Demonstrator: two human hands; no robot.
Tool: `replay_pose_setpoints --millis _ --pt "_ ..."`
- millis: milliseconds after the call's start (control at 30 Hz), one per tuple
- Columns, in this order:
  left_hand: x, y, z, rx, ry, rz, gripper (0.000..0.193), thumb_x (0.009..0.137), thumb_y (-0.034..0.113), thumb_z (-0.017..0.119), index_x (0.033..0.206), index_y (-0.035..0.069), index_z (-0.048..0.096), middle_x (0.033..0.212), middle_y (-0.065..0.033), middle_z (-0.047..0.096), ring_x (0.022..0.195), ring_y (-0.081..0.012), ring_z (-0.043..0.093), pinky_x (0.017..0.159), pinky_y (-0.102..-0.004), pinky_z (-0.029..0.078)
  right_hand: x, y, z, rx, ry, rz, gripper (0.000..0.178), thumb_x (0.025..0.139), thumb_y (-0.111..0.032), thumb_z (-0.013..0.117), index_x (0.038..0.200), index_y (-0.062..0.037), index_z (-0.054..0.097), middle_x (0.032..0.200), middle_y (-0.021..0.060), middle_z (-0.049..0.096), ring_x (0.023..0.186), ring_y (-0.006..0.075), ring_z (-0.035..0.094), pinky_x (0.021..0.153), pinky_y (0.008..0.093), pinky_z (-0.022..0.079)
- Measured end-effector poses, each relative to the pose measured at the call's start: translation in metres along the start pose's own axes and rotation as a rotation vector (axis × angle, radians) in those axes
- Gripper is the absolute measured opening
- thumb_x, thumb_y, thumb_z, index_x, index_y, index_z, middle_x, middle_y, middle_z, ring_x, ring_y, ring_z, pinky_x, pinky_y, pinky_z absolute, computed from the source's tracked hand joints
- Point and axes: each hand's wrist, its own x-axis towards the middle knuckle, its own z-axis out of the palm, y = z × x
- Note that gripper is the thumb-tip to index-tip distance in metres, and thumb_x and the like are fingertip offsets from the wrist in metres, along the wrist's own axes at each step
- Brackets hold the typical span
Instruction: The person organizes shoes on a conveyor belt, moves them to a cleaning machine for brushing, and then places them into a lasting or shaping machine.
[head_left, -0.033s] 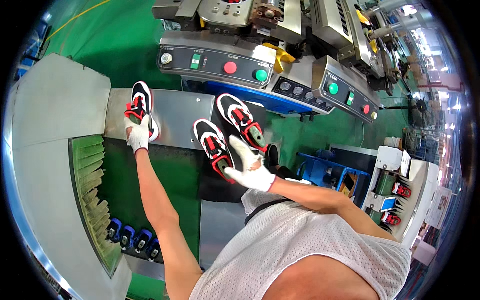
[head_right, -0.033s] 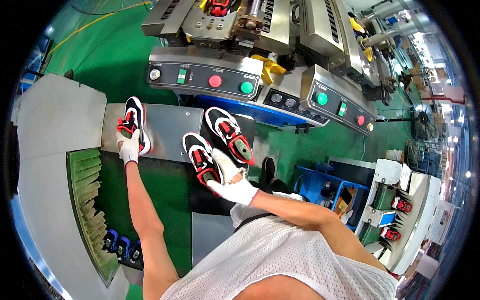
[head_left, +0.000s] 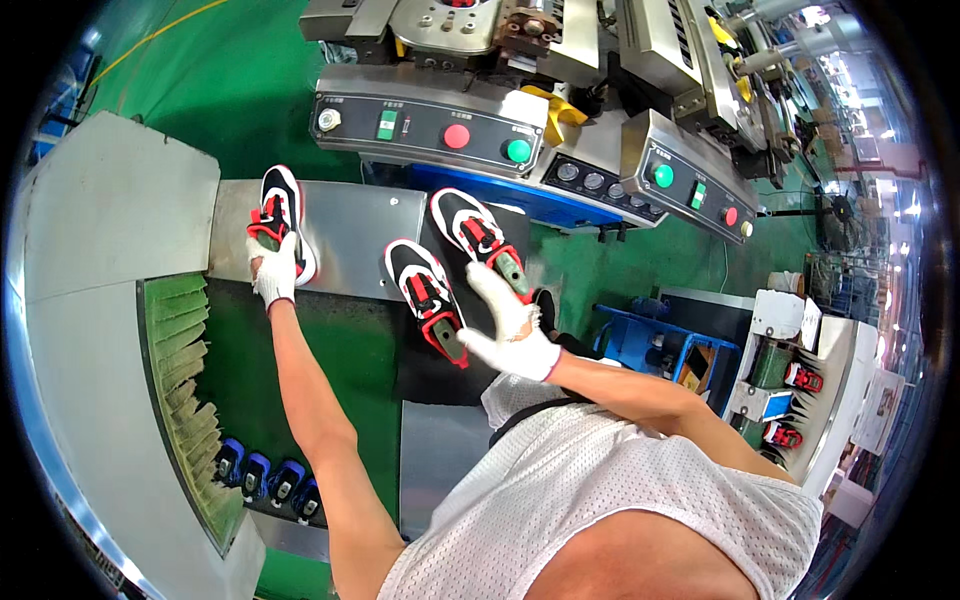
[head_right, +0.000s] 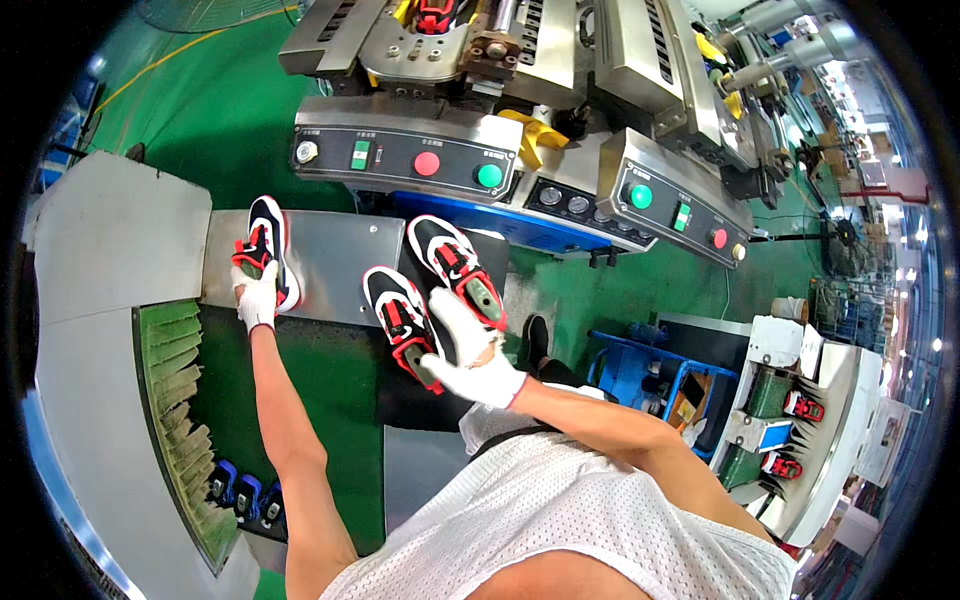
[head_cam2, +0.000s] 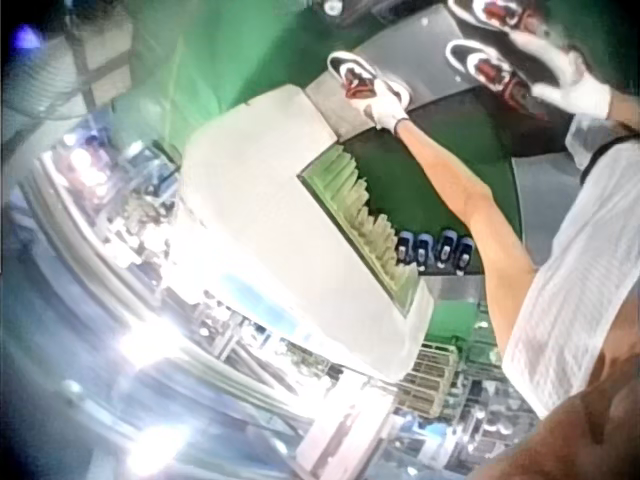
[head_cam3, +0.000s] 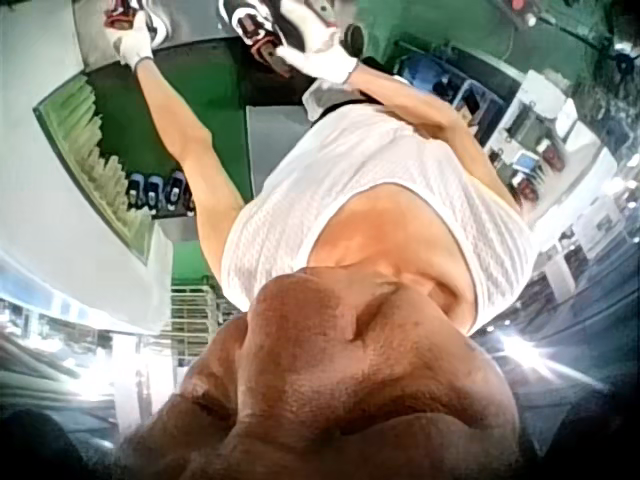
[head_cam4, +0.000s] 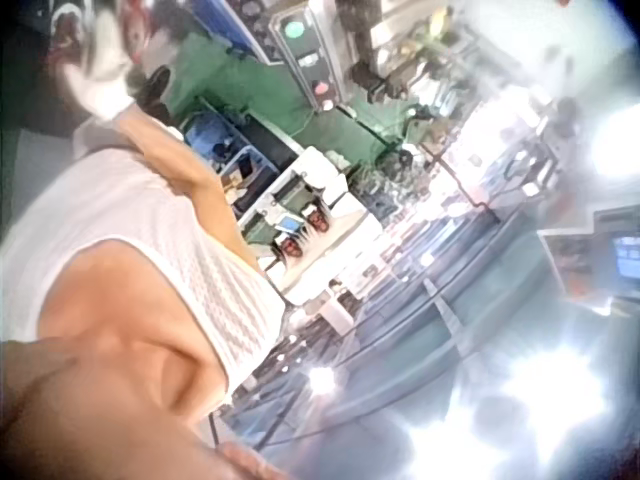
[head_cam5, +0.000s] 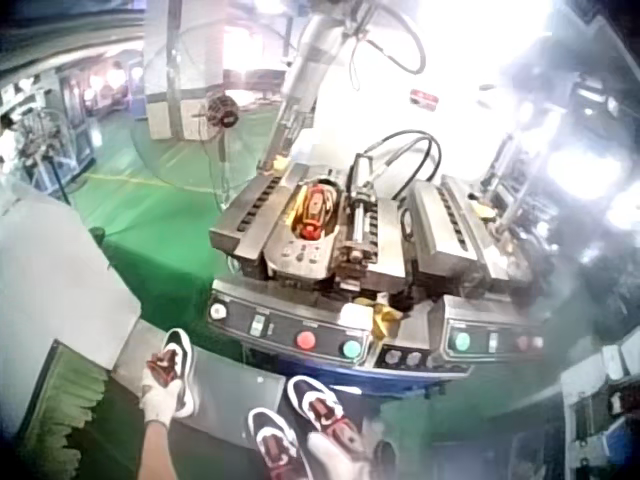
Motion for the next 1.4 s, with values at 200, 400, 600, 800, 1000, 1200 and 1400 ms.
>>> replay_pose_setpoints --millis 200,400,600,800,1000,1200,1400 --pt "-0.002 0.011 -0.005 0.066 0.095 0.03 0.073 0.079 0.03 0.085 0.136 -0.001 0.052 0.121 -0.0224 0.068 0.108 -0.0392 0.067 0.093 -0.0457 0.053 0.034 0.055 -0.026 -0.373 0.0 0.485 0.098 0.079 -0.029 0.083 0.155 0.0001 0.029 0.156 0.024 0.039 0.146 0.0384 0.04 0.119 0.0491 0.031" --pt "-0.072 0.049 -0.015 0.055 0.263 0.24 0.061 0.092 0.018 0.073 0.142 -0.006 0.046 0.14 -0.0274 0.056 0.131 -0.0365 0.055 0.111 -0.043 0.043 0.039 0.093 -0.019 -0.167 0.015 0.462 0.093 0.077 -0.021 0.082 0.152 0.0029 0.032 0.148 0.0258 0.047 0.141 0.038 0.045 0.118 0.0428 0.035" --pt "-0.232 0.035 0.036 -0.612 -0.084 0.036 0.062 0.098 0.007 0.065 0.151 -0.003 0.034 0.151 -0.025 0.046 0.141 -0.0353 0.047 0.118 -0.0451 0.038 0.039 0.093 -0.012 -0.183 0.037 0.439 0.091 0.078 -0.017 0.084 0.151 0.0037 0.034 0.148 0.025 0.046 0.14 0.0382 0.046 0.118 0.0401 0.037" --pt "-0.302 0.075 0.077 -0.276 -0.154 0.06 0.068 0.088 0.018 0.078 0.146 0.001 0.046 0.141 -0.0207 0.056 0.127 -0.0331 0.059 0.108 -0.0429 0.046 0.042 0.087 -0.023 -0.259 -0.037 0.499 0.095 0.078 -0.028 0.084 0.153 -0.0012 0.034 0.153 0.0215 0.043 0.144 0.0364 0.042 0.119 0.0463 0.033" --pt "-0.266 0.074 0.061 -0.138 -0.278 0.292 0.044 0.09 0.021 0.074 0.13 0.004 0.064 0.129 -0.0178 0.065 0.118 -0.0351 0.063 0.101 -0.0418 0.05 0.047 0.094 -0.031 -0.265 -0.127 0.469 0.098 0.076 -0.038 0.082 0.154 -0.0042 0.034 0.156 0.0193 0.042 0.146 0.0363 0.04 0.119 0.0508 0.032" --pt "-0.229 0.079 0.042 0.134 -0.476 0.31 0.037 0.099 0.036 0.061 0.125 0.011 0.069 0.12 -0.0104 0.071 0.108 -0.0249 0.069 0.094 -0.0375 0.054 0.044 0.098 -0.034 -0.255 -0.097 0.444 0.098 0.074 -0.04 0.082 0.153 -0.003 0.035 0.154 0.0201 0.043 0.144 0.036 0.043 0.118 0.0492 0.034" --pt "-0.192 0.076 0.043 -0.121 -0.777 -0.02 0.041 0.103 0.036 0.053 0.126 0.006 0.068 0.109 -0.0085 0.072 0.094 -0.016 0.07 0.074 -0.0303 0.061 0.031 0.07 -0.033 -0.273 0.12 0.117 0.086 0.076 -0.022 0.082 0.146 0.0031 0.039 0.147 0.027 0.045 0.139 0.0442 0.043 0.116 0.0501 0.037"
